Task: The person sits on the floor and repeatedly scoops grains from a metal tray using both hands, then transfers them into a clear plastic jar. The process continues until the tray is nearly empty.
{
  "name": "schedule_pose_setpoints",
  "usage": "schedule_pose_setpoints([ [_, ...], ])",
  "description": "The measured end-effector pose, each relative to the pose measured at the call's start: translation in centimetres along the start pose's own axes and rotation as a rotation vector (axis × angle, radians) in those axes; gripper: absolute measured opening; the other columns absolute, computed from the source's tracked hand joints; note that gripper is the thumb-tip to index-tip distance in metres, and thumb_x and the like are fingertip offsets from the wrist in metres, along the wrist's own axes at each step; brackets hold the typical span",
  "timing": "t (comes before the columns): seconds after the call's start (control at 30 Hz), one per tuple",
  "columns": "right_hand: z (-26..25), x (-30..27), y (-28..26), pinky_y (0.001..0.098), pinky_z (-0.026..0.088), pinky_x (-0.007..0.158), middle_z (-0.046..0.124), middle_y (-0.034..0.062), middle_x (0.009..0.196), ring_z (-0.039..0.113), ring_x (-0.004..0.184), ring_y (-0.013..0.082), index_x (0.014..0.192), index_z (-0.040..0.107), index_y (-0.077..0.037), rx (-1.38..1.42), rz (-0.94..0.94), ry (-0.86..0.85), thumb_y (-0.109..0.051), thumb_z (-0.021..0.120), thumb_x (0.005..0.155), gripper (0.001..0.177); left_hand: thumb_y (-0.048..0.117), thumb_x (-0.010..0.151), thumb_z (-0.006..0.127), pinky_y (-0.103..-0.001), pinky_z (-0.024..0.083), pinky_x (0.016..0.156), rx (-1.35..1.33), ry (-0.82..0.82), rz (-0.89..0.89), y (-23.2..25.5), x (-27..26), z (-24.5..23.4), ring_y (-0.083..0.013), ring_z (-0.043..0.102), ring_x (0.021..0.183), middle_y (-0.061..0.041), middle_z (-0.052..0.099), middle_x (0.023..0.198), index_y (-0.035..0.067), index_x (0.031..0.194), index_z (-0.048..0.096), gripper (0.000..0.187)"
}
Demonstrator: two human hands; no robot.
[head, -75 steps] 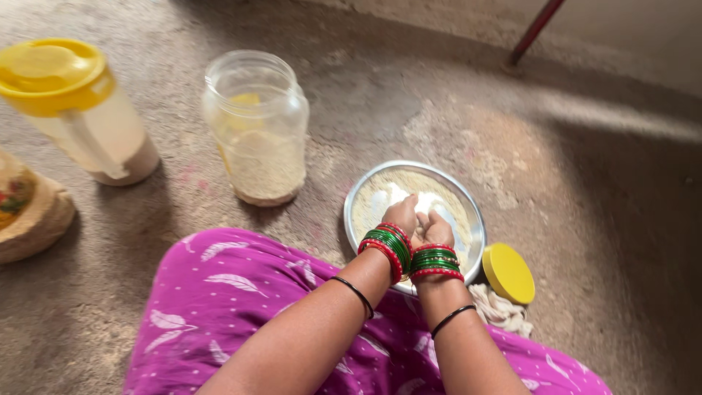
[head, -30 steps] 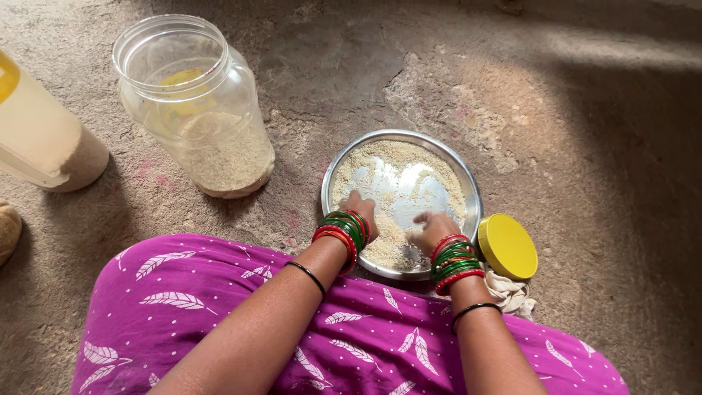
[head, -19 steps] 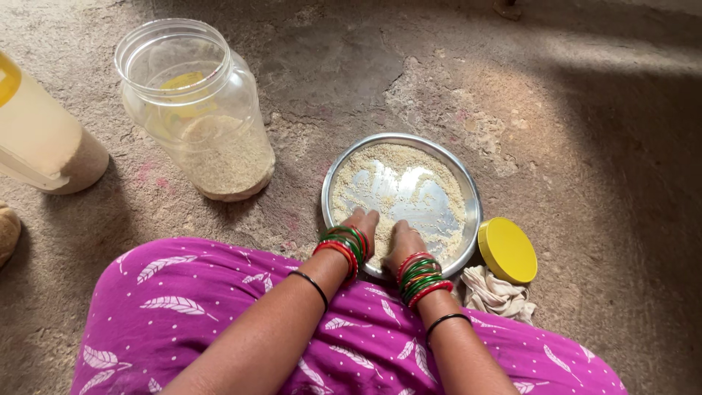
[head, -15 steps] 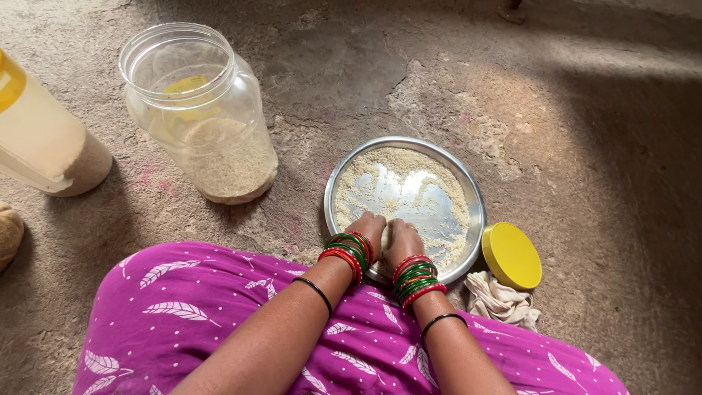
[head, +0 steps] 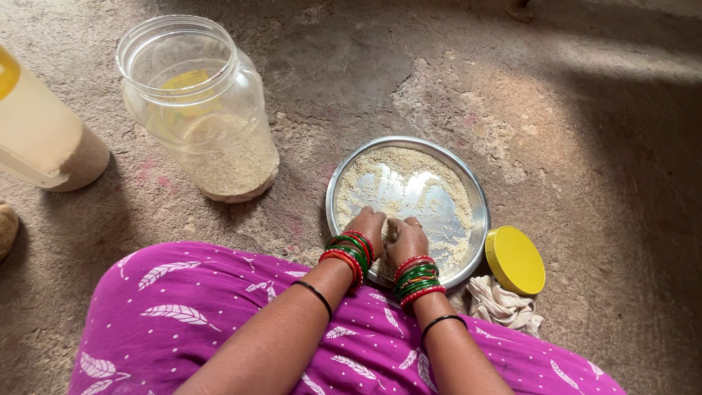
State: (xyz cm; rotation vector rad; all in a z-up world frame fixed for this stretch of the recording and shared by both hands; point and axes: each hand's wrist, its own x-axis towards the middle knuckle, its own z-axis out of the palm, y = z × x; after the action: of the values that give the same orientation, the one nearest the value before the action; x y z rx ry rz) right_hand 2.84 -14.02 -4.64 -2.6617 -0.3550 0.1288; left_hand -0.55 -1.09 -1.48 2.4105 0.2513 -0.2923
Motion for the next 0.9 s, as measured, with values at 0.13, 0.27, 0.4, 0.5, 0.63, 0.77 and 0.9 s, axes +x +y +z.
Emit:
schedule_pose_setpoints([
  [0.13,2.8,1.1,2.3,0.0375,0.059,0.083,0.073,0.0114,0.099,0.074,0.087,0.027,0.116,0.077,-0.009,0.213,0.094,0.038,-0.007,0.077,0.081,0.035,0.01,0.081,0.078,-0.042,0.048,0.106,0.033,0.057,0.026,-0.8,1.4,1.9,-0.0376,0.061,0.122,-0.023,0.064,0.122,0.003,0.117,0.069,0.037],
  [0.27,4.2,1.9,4.4,0.0363,0.06,0.073,0.073,0.0114,0.09,0.076,0.081,0.021,0.117,0.07,0.001,0.588,0.228,0.059,0.001,0.065,0.08,0.038,0.007,0.089,0.067,-0.04,0.053,0.101,-0.34,0.077,-0.223,0.6,1.0,2.2,-0.0337,0.07,0.112,-0.022,0.071,0.119,0.011,0.127,0.071,0.039],
  [0.4,5.3,3.0,5.4,0.0378,0.052,0.057,0.069,0.0113,0.082,0.064,0.069,0.0225,0.098,0.073,0.004,1.461,0.759,0.015,-0.005,0.061,0.09,0.017,0.007,0.089,0.066,-0.038,0.057,0.098,-0.494,0.087,-0.285,2.4,-0.1,1.7,-0.0308,0.074,0.108,-0.02,0.07,0.122,0.011,0.129,0.069,0.041],
  [0.5,5.9,4.1,6.8,0.042,0.054,0.055,0.069,0.017,0.085,0.065,0.07,0.0274,0.091,0.067,0.005,1.508,0.853,-0.016,-0.013,0.058,0.095,0.021,0.009,0.091,0.065,-0.037,0.053,0.103,-0.474,0.088,-0.251,3.3,-0.7,2.0,-0.0308,0.071,0.112,-0.019,0.069,0.125,0.01,0.127,0.07,0.037],
  [0.63,7.5,5.1,9.0,0.0465,0.057,0.066,0.071,0.0261,0.095,0.071,0.079,0.033,0.099,0.064,0.011,1.481,0.931,-0.121,-0.023,0.046,0.101,0.039,0.008,0.09,0.062,-0.037,0.049,0.107,-0.532,0.111,-0.224,4.0,-0.8,3.0,-0.0312,0.07,0.115,-0.019,0.069,0.126,0.008,0.126,0.072,0.037],
  [0.77,9.9,7.0,12.5,0.0489,0.058,0.074,0.071,0.0263,0.098,0.07,0.081,0.0369,0.106,0.062,0.007,1.689,0.819,-0.294,-0.02,0.042,0.102,0.034,0.019,0.089,0.064,-0.037,0.048,0.107,-0.611,0.117,-0.182,4.9,-1.1,3.0,-0.0324,0.068,0.116,-0.019,0.07,0.123,0.007,0.123,0.073,0.037],
  [0.9,10.6,8.1,12.9,0.0483,0.06,0.075,0.072,0.0253,0.102,0.071,0.085,0.0354,0.113,0.063,0.011,1.737,0.711,-0.237,-0.015,0.045,0.105,0.032,0.02,0.09,0.055,-0.038,0.046,0.109,-0.674,0.255,-0.207,5.2,-0.7,2.7,-0.034,0.065,0.121,-0.02,0.067,0.129,0.008,0.129,0.07,0.044],
])
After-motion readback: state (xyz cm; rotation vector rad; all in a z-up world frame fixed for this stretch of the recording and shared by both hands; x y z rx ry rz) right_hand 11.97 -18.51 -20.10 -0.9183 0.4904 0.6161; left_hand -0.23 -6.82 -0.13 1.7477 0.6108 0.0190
